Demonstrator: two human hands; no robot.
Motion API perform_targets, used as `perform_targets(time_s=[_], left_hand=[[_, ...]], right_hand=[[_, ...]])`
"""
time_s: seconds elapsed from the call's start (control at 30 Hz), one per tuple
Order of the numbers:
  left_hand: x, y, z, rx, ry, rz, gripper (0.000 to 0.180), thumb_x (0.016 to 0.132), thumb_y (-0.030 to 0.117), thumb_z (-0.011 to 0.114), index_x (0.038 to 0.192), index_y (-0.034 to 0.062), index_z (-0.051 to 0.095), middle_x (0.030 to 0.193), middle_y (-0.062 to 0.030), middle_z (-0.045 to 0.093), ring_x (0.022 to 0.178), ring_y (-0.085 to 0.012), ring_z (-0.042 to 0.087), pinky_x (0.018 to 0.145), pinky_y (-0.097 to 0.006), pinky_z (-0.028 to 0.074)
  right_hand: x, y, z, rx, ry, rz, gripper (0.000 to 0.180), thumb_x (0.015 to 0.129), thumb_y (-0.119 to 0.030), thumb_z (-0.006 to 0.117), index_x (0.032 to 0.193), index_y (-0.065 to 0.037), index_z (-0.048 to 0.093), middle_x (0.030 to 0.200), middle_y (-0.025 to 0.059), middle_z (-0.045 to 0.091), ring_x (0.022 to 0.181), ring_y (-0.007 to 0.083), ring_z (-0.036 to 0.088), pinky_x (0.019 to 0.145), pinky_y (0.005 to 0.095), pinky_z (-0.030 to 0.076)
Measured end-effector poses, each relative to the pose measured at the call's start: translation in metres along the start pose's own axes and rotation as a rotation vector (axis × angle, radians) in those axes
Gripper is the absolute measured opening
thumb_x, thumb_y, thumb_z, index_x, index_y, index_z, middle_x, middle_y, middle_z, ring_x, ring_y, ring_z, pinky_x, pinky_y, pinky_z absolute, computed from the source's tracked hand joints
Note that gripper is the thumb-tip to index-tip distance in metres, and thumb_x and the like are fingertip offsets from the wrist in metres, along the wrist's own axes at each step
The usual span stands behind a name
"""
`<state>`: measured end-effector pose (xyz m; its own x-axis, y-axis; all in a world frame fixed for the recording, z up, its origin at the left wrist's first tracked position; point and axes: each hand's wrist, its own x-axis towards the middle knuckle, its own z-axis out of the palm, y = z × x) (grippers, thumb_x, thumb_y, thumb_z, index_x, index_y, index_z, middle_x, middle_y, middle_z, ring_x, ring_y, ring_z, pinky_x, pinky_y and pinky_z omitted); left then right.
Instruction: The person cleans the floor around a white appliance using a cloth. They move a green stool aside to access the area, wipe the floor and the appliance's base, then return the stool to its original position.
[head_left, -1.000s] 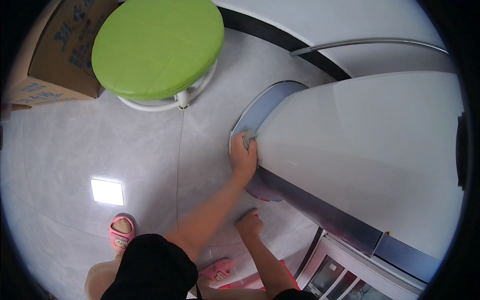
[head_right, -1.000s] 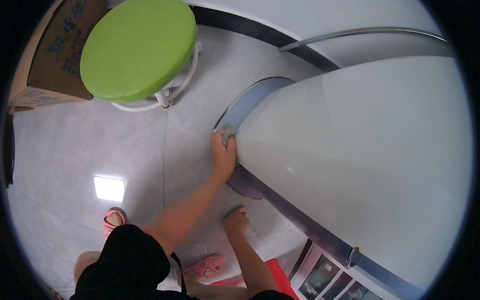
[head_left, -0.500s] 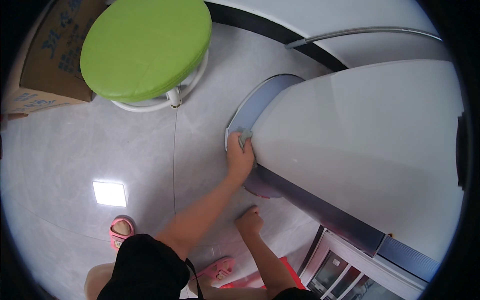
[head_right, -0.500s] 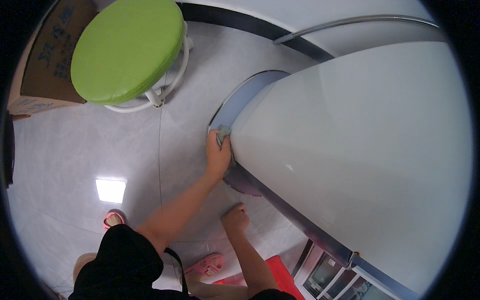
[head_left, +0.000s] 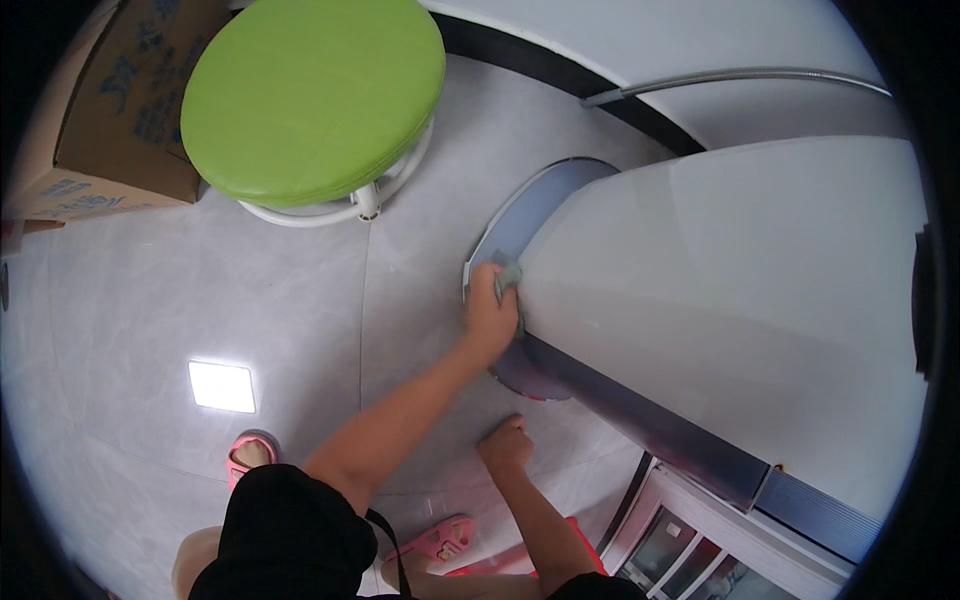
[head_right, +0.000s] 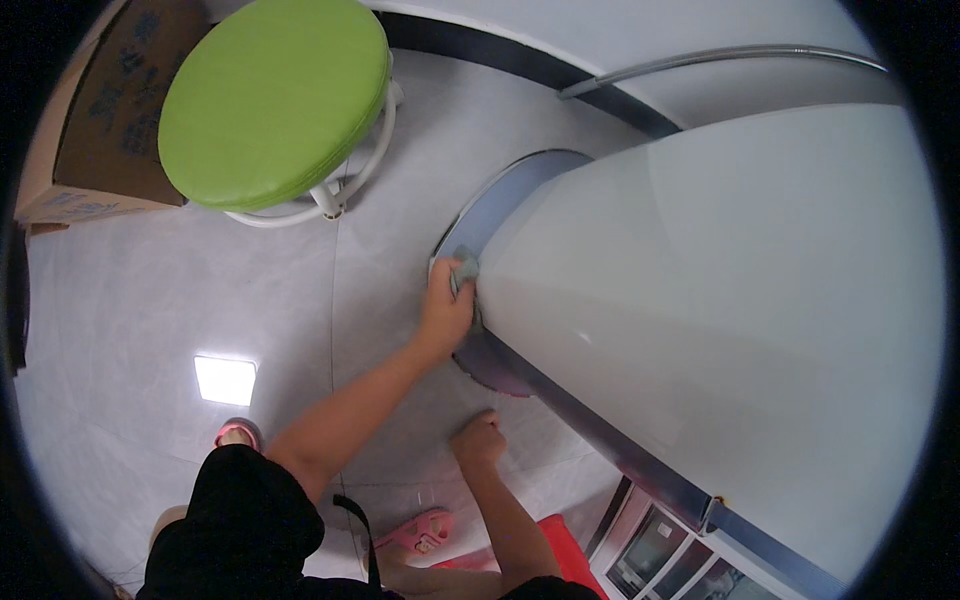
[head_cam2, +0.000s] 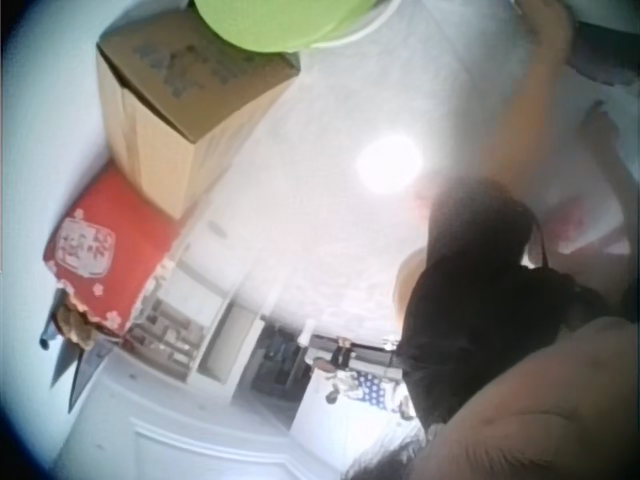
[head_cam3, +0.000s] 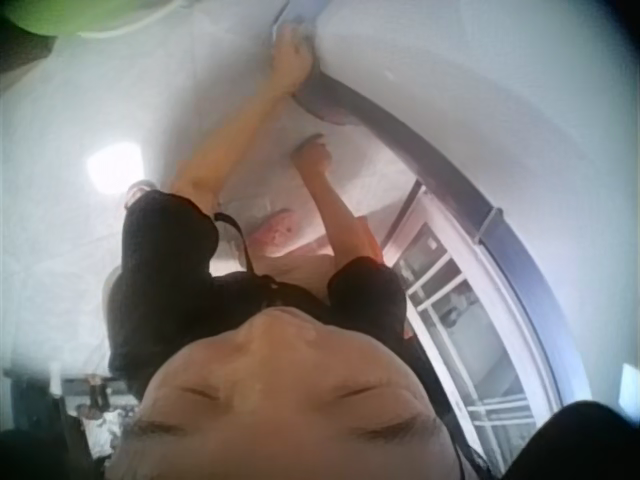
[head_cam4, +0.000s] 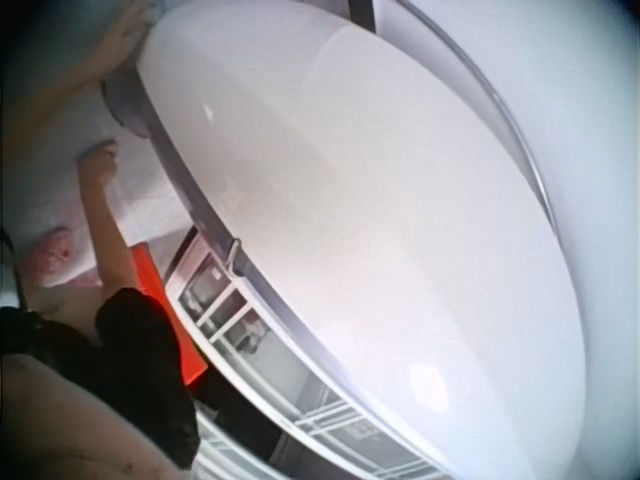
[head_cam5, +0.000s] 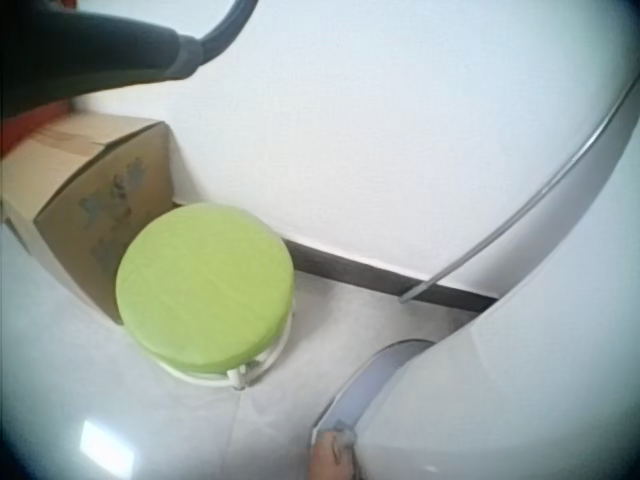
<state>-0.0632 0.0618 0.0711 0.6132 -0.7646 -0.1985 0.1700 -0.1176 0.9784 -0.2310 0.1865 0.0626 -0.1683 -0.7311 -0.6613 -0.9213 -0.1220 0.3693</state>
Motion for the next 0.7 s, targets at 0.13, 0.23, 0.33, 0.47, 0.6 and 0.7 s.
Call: perform_targets(time_s=[0.13,0.23,0.33,0.47,0.6,0.7], left_hand=[[-0.025,0.038,0.011,-0.094,0.052,0.312,0.014,0.08,0.003,0.051,0.093,0.0022,0.046,0.093,-0.014,0.051,0.085,-0.0266,0.051,0.076,-0.033,0.04],[-0.022,0.014,0.011,-0.023,0.136,0.293,0.016,0.078,0.001,0.052,0.092,0.0019,0.046,0.09,-0.0131,0.05,0.084,-0.0257,0.051,0.076,-0.033,0.04],[-0.015,-0.02,-0.005,0.006,-0.024,-0.018,0.023,0.075,0.0,0.053,0.096,0.0003,0.046,0.096,-0.0156,0.048,0.093,-0.0297,0.048,0.083,-0.033,0.037],[-0.022,-0.013,-0.009,-0.107,-0.039,-0.027,0.023,0.077,0.005,0.056,0.099,0.0018,0.049,0.095,-0.014,0.051,0.09,-0.0267,0.051,0.081,-0.032,0.039],[-0.021,-0.005,-0.008,-0.225,-0.04,-0.126,0.023,0.076,0.009,0.06,0.097,0.0025,0.053,0.094,-0.0126,0.053,0.089,-0.0245,0.052,0.08,-0.031,0.04],[-0.021,0.012,-0.012,-0.16,-0.087,-0.046,0.021,0.075,0.009,0.062,0.094,0.0023,0.055,0.093,-0.0126,0.055,0.089,-0.0235,0.053,0.079,-0.031,0.041]], right_hand=[[0.006,0.003,0.005,0.026,0.039,0.026,0.055,0.069,-0.025,0.058,0.103,0.012,0.036,0.081,0.015,0.063,0.072,0.025,0.065,0.062,0.0326,0.05],[0.004,0.0,0.001,0.048,0.046,0.031,0.057,0.067,-0.027,0.06,0.102,0.012,0.036,0.08,0.0142,0.063,0.072,0.0253,0.065,0.063,0.0332,0.05],[-0.002,-0.003,-0.012,0.056,-0.009,0.022,0.058,0.067,-0.027,0.059,0.103,0.011,0.035,0.081,0.0167,0.062,0.074,0.0268,0.064,0.065,0.0341,0.05],[-0.001,-0.001,-0.01,0.066,-0.024,0.055,0.061,0.066,-0.026,0.058,0.106,0.011,0.033,0.084,0.0184,0.062,0.077,0.0274,0.064,0.067,0.0342,0.05],[0.0,0.002,0.003,0.0,0.066,0.041,0.059,0.066,-0.028,0.058,0.103,0.011,0.033,0.079,0.0148,0.064,0.071,0.0228,0.065,0.061,0.0336,0.05],[0.0,0.001,0.001,0.0,0.038,0.048,0.059,0.067,-0.028,0.056,0.105,0.011,0.033,0.08,0.0152,0.064,0.072,0.0231,0.065,0.061,0.0337,0.05]])
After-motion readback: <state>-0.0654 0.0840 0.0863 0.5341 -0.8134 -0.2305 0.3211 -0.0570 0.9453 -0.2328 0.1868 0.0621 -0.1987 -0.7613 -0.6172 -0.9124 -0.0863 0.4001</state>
